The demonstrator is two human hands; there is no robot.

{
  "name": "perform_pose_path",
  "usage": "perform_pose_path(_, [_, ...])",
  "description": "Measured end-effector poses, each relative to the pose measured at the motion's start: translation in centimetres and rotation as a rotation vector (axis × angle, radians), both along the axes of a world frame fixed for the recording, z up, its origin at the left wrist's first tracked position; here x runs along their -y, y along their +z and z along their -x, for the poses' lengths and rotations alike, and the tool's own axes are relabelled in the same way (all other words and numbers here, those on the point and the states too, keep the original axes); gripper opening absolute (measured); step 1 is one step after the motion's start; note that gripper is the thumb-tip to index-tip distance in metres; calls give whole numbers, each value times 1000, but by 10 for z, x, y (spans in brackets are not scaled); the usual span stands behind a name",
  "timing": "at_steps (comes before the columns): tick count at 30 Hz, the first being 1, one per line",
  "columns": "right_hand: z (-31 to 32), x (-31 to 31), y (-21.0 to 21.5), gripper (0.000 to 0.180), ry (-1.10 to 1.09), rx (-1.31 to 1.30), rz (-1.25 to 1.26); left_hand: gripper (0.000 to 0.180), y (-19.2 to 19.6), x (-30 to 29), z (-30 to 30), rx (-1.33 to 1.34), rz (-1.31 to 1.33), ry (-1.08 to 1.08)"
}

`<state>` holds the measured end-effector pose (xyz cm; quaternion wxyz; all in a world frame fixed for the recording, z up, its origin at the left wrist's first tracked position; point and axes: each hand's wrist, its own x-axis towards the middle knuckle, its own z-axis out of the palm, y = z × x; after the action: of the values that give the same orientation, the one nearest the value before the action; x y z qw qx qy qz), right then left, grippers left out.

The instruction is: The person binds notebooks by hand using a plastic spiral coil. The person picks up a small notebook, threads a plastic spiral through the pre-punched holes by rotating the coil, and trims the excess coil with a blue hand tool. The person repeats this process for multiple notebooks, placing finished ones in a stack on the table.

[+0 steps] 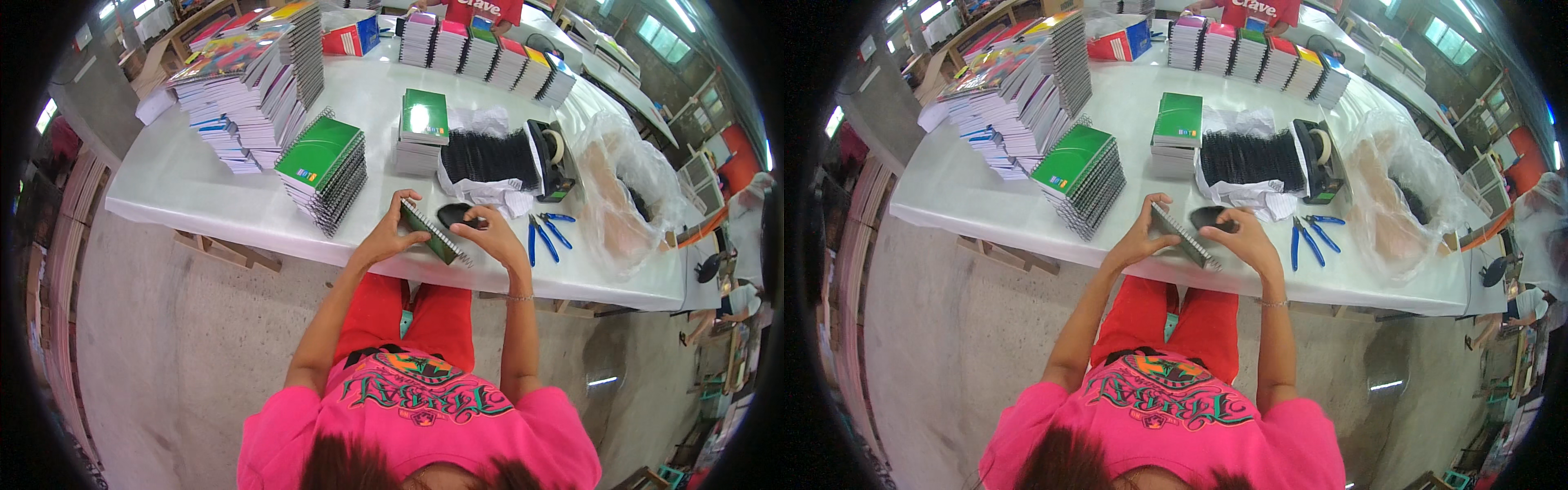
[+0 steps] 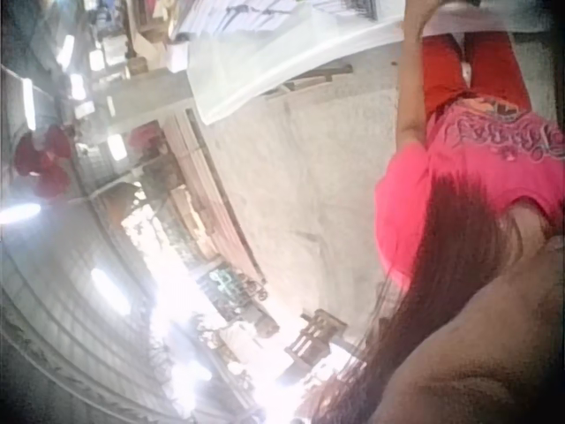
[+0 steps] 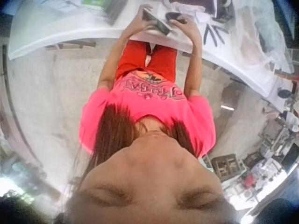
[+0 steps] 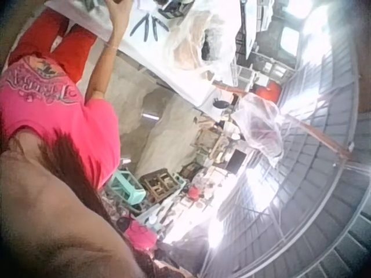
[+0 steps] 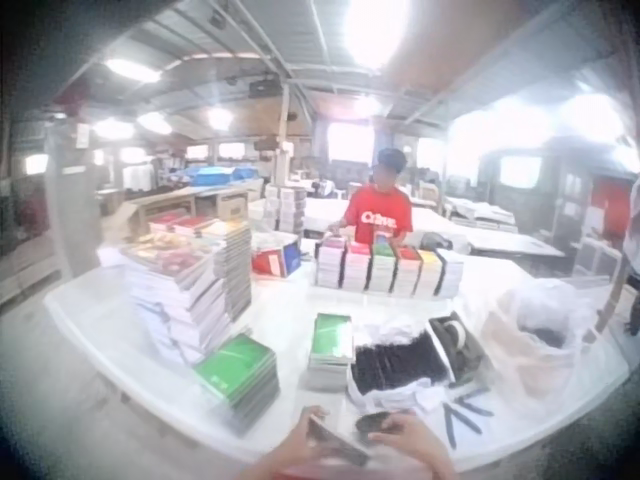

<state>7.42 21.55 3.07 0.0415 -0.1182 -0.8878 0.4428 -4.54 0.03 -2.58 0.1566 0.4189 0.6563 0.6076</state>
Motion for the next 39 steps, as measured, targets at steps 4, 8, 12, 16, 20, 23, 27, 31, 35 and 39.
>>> perform_pose_path(4, [-27,-47,-35,42,-196,-279,-306,62,-8,-24,-23,151,-112,164])
perform_pose_path(8, [-49,-54,-35,64,-269,-353,-172,40,-11,-25,-38,94,-171,397])
perform_pose_path(12, [-86,-85,-72,67,-644,-110,-792,33,-2,-20,-38,76,-171,354])
perform_pose_path(16, [-109,-103,-85,64,-586,-133,-737,26,7,-17,-33,141,-179,314])
perform_pose_path(20, [-97,-74,-60,61,-715,-221,-578,20,18,-9,-25,100,-94,299])
perform_pose_path(23, [-79,-17,-20,57,-614,-478,-253,20,19,-5,-21,93,-100,278])
perform_pose_path(27, [-62,63,7,60,-263,-493,-209,21,17,-4,-21,211,-71,276])
perform_pose_path(31, [-54,106,-8,61,-184,-464,-239,22,18,-2,-23,230,-68,234])
perform_pose_path(35, [-46,118,-20,64,-181,-488,-240,22,22,1,-27,254,-125,217])
perform_pose_path(39, [-43,123,-23,64,-202,-496,-250,24,19,3,-27,253,-158,226])
